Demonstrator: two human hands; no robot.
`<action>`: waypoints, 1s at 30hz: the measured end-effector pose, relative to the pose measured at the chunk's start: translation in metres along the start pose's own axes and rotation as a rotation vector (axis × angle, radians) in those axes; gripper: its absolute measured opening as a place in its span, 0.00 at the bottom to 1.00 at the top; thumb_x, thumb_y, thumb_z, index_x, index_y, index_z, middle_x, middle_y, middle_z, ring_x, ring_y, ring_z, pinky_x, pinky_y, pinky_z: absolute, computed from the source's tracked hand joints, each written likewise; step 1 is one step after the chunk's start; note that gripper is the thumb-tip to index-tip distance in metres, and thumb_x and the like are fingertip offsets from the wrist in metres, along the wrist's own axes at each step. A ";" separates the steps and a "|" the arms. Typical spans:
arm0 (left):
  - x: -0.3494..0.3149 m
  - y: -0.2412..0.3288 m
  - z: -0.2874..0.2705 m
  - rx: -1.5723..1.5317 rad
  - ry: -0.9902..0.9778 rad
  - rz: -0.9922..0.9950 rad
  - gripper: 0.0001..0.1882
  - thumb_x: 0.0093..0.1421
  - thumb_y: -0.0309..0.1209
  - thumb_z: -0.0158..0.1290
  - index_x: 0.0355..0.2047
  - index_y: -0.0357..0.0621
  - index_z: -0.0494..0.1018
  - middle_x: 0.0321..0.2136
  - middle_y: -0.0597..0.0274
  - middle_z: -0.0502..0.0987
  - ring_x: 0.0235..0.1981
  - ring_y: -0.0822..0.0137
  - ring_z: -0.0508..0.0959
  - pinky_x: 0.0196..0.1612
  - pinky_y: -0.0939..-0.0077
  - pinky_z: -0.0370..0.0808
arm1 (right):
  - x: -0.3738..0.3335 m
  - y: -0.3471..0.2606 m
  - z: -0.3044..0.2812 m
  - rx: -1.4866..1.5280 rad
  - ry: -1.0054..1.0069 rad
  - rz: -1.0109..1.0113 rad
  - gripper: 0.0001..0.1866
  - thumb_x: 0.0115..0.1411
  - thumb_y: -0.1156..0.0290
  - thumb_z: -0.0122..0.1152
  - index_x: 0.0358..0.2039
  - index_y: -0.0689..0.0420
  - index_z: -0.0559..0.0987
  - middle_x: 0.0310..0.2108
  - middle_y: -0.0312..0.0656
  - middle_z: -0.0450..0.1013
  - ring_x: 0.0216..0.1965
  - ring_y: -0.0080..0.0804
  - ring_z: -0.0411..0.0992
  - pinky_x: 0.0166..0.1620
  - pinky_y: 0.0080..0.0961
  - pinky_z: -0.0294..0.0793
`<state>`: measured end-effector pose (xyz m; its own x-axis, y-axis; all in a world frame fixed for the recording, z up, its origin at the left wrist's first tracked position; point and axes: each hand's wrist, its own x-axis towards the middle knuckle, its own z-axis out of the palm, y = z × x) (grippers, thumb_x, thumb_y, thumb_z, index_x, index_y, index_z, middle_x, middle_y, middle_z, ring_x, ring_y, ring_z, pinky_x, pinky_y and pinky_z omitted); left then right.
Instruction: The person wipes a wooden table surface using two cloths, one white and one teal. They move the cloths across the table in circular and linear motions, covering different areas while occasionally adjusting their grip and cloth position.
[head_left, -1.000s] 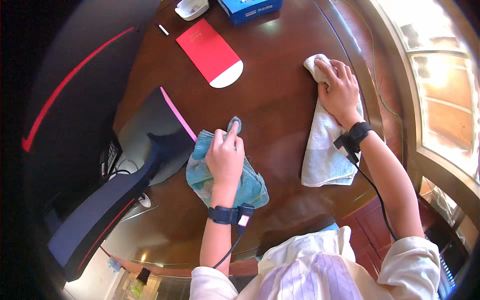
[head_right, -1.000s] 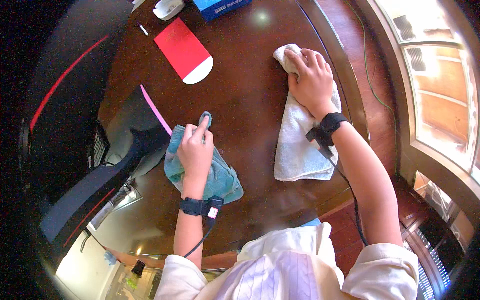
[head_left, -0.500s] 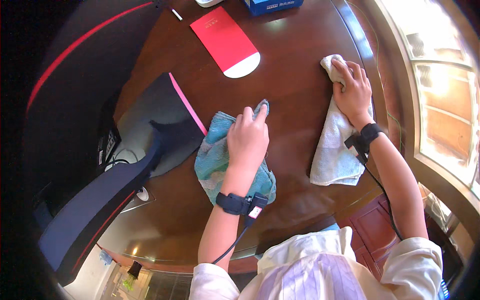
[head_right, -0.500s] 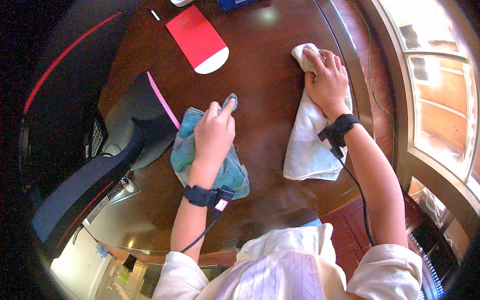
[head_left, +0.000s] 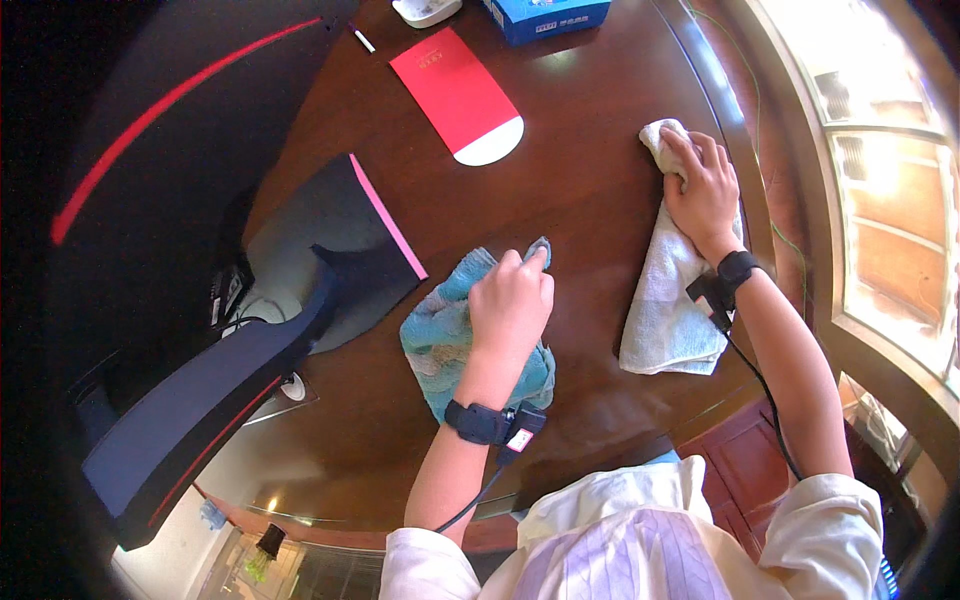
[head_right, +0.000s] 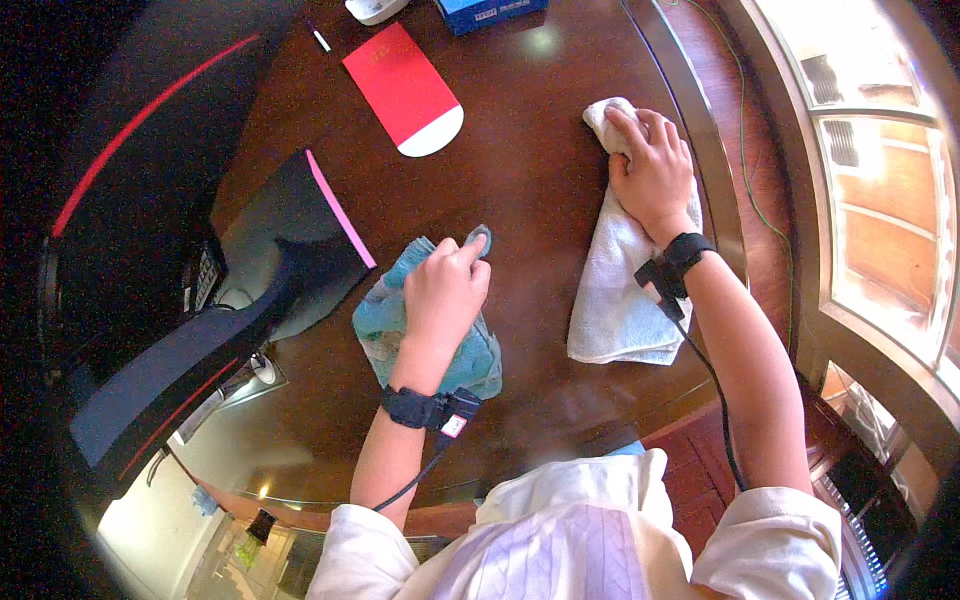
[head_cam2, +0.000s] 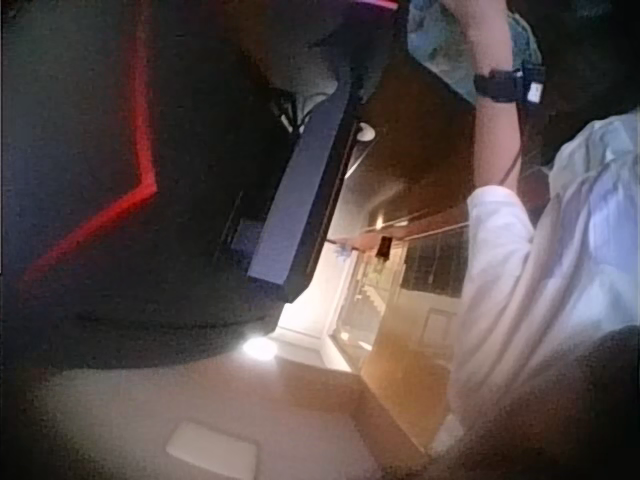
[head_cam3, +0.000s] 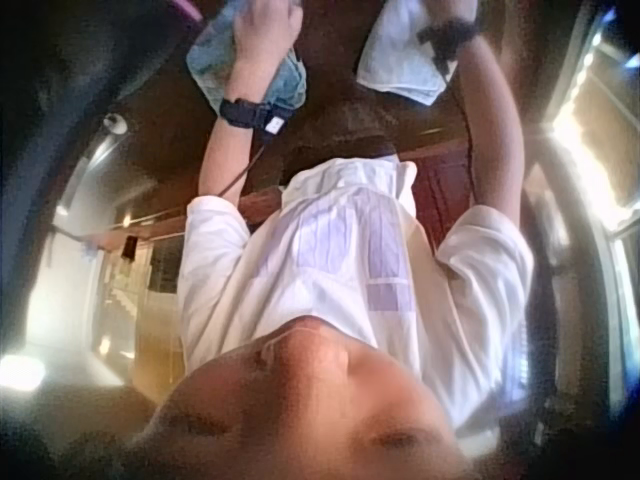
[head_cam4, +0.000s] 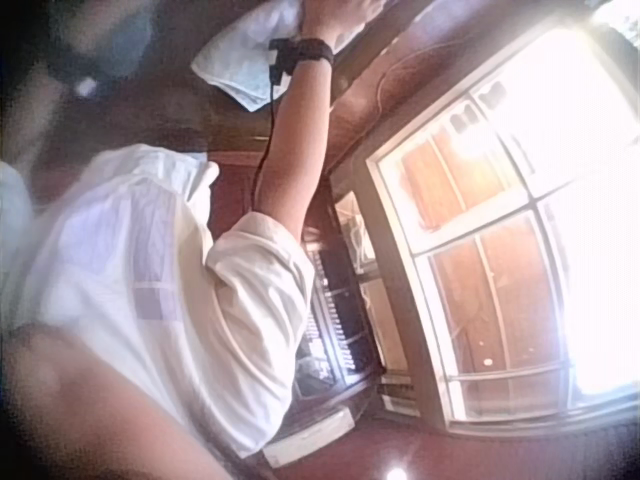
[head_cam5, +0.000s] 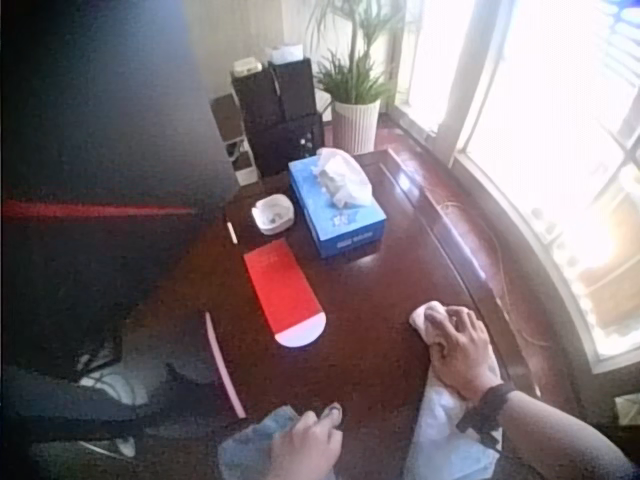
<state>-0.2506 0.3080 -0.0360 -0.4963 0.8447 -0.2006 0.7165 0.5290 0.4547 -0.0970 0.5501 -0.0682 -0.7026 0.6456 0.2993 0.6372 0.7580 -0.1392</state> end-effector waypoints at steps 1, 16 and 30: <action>-0.002 0.000 0.002 -0.008 0.035 0.006 0.15 0.57 0.29 0.55 0.44 0.49 0.83 0.29 0.55 0.76 0.29 0.54 0.80 0.31 0.60 0.78 | 0.000 0.000 0.001 0.004 -0.003 0.008 0.29 0.49 0.70 0.60 0.55 0.38 0.76 0.49 0.38 0.71 0.51 0.39 0.70 0.50 0.36 0.72; -0.130 -0.096 -0.002 0.158 0.447 -0.209 0.20 0.55 0.20 0.56 0.48 0.50 0.81 0.27 0.62 0.71 0.28 0.59 0.75 0.29 0.64 0.74 | 0.003 -0.044 0.006 -0.102 -0.027 0.160 0.32 0.48 0.71 0.62 0.57 0.41 0.75 0.50 0.43 0.70 0.53 0.45 0.69 0.52 0.41 0.70; -0.244 -0.145 0.004 0.156 0.493 -0.519 0.18 0.59 0.24 0.53 0.50 0.50 0.79 0.30 0.57 0.73 0.29 0.55 0.77 0.32 0.61 0.76 | -0.179 -0.235 -0.034 0.254 -0.545 -0.697 0.37 0.56 0.64 0.58 0.68 0.44 0.61 0.60 0.43 0.61 0.57 0.43 0.64 0.52 0.53 0.68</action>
<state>-0.2312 0.0261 -0.0566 -0.9273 0.3670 0.0736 0.3727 0.8875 0.2710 -0.1102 0.2536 -0.0564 -0.9947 -0.0597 -0.0840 -0.0301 0.9479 -0.3171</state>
